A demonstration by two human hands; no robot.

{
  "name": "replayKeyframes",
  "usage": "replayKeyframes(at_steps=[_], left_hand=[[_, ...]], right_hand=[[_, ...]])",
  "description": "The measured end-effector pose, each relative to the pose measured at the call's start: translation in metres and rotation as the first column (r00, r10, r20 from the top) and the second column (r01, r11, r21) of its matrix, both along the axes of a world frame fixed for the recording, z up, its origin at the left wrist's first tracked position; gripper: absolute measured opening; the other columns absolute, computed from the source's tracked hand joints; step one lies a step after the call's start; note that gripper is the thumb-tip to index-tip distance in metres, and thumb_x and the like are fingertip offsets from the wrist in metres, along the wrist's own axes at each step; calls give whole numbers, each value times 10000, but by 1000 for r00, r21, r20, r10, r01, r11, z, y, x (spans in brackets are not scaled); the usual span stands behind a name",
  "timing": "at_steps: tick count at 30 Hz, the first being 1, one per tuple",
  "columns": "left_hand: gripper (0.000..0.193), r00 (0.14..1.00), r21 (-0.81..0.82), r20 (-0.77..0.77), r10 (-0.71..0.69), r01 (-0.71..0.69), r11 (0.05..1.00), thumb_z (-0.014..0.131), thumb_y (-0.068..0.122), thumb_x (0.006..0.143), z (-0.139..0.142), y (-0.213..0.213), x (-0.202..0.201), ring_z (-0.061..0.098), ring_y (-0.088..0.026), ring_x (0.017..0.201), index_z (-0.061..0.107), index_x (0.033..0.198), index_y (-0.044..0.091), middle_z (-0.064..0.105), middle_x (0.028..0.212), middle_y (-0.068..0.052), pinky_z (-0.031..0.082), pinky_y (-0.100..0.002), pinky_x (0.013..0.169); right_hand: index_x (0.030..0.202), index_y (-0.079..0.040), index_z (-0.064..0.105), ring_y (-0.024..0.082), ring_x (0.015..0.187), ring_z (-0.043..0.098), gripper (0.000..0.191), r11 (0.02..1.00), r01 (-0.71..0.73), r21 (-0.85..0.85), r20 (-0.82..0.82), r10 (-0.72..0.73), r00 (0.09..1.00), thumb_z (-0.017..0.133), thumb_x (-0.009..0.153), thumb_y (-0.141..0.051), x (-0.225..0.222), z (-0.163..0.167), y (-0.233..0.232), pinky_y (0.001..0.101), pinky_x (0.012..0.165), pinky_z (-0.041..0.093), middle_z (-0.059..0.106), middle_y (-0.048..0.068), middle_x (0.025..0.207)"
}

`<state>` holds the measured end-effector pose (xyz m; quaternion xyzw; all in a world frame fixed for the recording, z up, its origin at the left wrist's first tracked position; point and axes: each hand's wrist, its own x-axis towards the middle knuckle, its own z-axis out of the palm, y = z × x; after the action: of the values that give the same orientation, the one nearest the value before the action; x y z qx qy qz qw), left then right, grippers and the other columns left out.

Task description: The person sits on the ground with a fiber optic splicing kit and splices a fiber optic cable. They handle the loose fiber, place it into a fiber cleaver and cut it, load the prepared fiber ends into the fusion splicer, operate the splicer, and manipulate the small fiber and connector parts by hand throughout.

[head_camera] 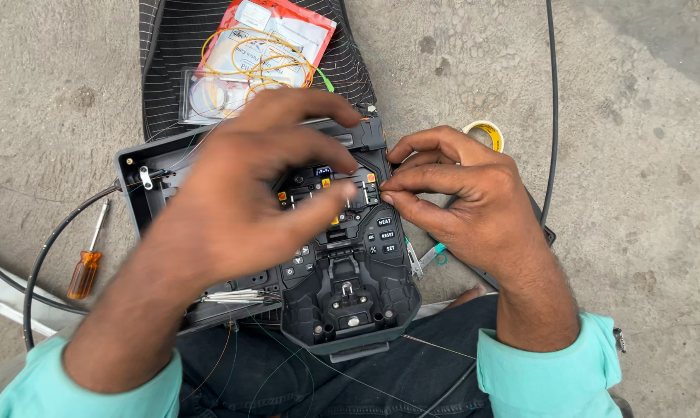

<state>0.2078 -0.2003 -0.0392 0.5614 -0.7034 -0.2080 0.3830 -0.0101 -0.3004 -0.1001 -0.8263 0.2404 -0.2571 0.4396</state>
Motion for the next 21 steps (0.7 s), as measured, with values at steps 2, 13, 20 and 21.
replayKeyframes(at_steps=[2,13,20,21], left_hand=[[208,997,8,-38,61,-61,998,740,156,865,23,10,-1,676,-271,1175,715,1015,13,677,1249,-111,529,-410,1014],[371,903,-205,407,-138,238,950,751,260,727,9,72,-24,683,-309,1066,700,1037,63,677,1174,-138,544,-441,960],[260,969,-162,147,200,-176,971,794,137,911,-28,43,2,532,-378,1381,689,1112,8,528,1476,-200,456,-466,1146],[272,969,-151,140,203,-182,972,797,138,901,-36,40,5,509,-379,1400,694,1117,10,511,1492,-201,440,-477,1159]], right_hand=[[1004,-28,787,174,1001,748,186,1000,5,-1,-1,-5,1000,817,825,11,0,0,0,274,860,620,702,110,1163],[976,30,732,174,1067,733,133,976,-54,210,113,31,993,752,852,76,-5,-11,-10,309,952,657,693,128,1203],[951,34,727,192,1068,741,125,950,-75,304,120,40,992,752,833,70,-6,-15,-16,331,947,643,698,136,1204],[950,35,727,194,1071,741,124,944,-68,323,110,33,993,749,833,70,-7,-15,-16,331,953,657,699,137,1205]])
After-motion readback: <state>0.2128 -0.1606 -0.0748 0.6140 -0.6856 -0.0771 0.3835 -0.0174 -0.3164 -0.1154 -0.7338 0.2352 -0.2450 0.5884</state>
